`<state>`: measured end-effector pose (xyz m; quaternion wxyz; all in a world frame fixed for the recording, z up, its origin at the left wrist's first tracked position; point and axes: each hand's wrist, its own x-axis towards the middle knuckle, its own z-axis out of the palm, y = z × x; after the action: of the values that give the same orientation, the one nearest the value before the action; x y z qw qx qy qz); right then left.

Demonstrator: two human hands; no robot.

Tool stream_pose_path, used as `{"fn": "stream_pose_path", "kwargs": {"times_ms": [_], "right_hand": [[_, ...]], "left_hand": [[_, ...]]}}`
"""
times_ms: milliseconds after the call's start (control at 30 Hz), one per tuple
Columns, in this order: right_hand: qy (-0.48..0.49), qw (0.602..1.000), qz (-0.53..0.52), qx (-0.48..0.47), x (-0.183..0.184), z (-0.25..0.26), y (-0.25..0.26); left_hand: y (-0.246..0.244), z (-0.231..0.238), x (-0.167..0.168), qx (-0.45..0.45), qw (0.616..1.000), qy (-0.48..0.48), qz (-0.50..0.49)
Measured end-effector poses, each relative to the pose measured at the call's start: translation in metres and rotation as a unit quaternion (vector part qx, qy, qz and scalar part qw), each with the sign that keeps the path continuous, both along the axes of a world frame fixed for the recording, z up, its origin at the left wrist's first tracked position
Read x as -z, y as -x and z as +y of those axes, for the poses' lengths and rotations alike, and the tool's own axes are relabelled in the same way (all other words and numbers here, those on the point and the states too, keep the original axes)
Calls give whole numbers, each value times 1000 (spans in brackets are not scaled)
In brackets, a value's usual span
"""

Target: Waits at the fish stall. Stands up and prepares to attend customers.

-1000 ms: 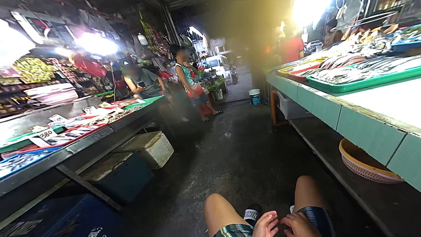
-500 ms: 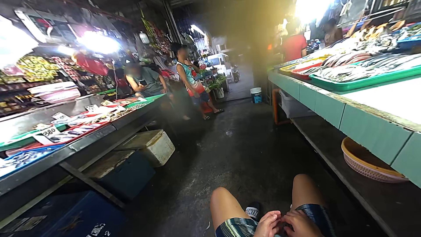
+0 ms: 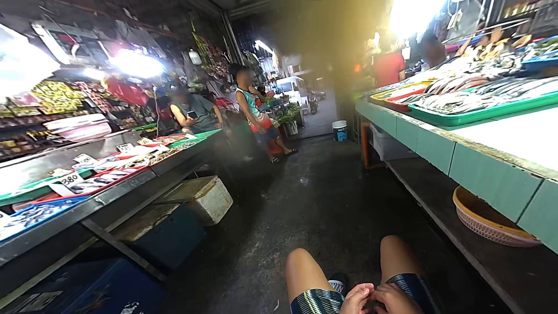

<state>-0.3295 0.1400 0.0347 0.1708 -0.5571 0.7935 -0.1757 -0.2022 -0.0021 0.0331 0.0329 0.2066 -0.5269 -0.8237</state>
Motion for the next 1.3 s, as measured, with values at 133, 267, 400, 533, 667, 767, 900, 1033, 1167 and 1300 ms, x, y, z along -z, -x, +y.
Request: {"fn": "stream_pose_path", "kwargs": {"times_ms": [133, 267, 400, 533, 667, 767, 900, 1033, 1167, 1300], "right_hand": [[-13, 1000, 7, 18, -3, 8, -2], [-21, 998, 14, 49, -7, 15, -4], [-31, 999, 24, 37, -7, 12, -5], [4, 1000, 8, 7, -1, 7, -2], [7, 1000, -4, 2, -4, 1, -1], [-10, 1000, 6, 21, -4, 5, -1], [-34, 998, 13, 46, -7, 12, -3], [-41, 998, 21, 35, -7, 12, -4], [-9, 1000, 19, 4, 0, 6, -3], [6, 1000, 12, -3, 6, -2, -2]], "left_hand": [[-2, 0, 3, 5, 1000, -14, 1], [-4, 3, -4, -39, 998, -39, -11], [-7, 1, 1, -30, 999, -33, -16], [-2, 1, 1, -7, 1000, 6, -18], [4, 1, -2, -24, 1000, 7, -13], [1, 1, 1, -41, 999, -5, -21], [-5, 1, -8, -78, 995, -59, -23], [-8, 2, -9, -83, 994, -73, -25], [-6, 2, -3, -54, 997, -46, -25], [-1, 0, 0, -43, 998, -29, -19]]}}
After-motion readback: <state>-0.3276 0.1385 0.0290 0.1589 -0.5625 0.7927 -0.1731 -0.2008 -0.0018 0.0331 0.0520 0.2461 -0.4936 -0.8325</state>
